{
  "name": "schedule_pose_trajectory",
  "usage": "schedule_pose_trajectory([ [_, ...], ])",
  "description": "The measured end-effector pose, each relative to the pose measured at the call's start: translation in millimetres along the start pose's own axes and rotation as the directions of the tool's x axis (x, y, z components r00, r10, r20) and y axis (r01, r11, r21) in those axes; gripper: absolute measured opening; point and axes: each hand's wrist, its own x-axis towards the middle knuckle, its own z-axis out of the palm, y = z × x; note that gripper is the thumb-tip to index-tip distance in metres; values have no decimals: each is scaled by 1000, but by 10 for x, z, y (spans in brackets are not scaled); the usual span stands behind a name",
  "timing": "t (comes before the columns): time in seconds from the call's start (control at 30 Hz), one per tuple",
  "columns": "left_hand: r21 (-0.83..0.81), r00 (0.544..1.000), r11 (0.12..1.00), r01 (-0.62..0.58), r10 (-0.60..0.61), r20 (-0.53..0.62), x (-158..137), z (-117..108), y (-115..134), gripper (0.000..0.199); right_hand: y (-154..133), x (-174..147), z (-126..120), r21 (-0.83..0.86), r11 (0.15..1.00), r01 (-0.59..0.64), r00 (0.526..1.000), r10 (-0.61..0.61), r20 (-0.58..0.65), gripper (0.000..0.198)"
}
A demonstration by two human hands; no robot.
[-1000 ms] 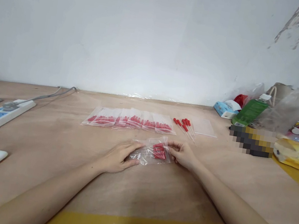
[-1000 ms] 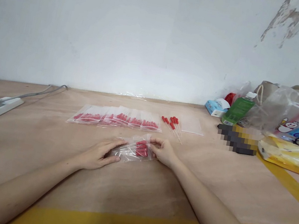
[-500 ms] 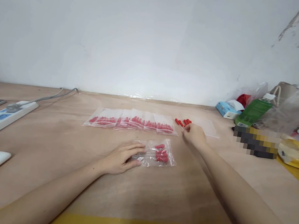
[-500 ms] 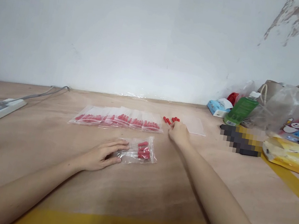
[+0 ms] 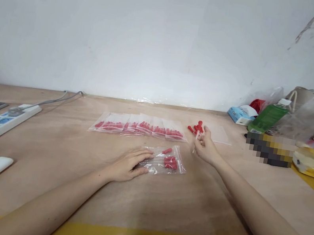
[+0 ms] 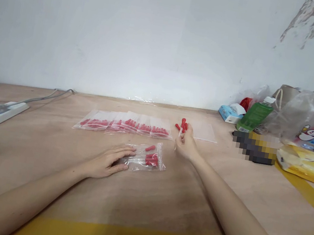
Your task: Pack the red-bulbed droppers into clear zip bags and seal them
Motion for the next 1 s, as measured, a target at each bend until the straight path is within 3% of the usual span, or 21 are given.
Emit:
schedule_pose_trajectory([
  [0.1,-12,1000,1000,0,0,-5,4,7,-14,40,4,-196,47,342,929,-141,989,147,8,90],
  [0.2,-19,1000,1000,-7,7,-10,8,10,-22,40,30,-248,140,482,862,-157,980,196,-32,95],
  [0.37,-16,1000,1000,0,0,1,5,-5,-5,40,104,-174,273,553,807,-208,956,288,-60,63],
  [0.57,-8,1000,1000,15,-15,4,2,-20,12,41,35,-240,343,630,727,-273,951,303,62,33],
  [0.8,-25,1000,1000,3,-4,-11,-1,-15,12,41,52,-258,343,590,765,-259,962,261,83,28],
  [1.0,-19,1000,1000,17,-17,-2,-6,-26,29,40,99,-262,326,602,766,-226,971,225,78,41],
])
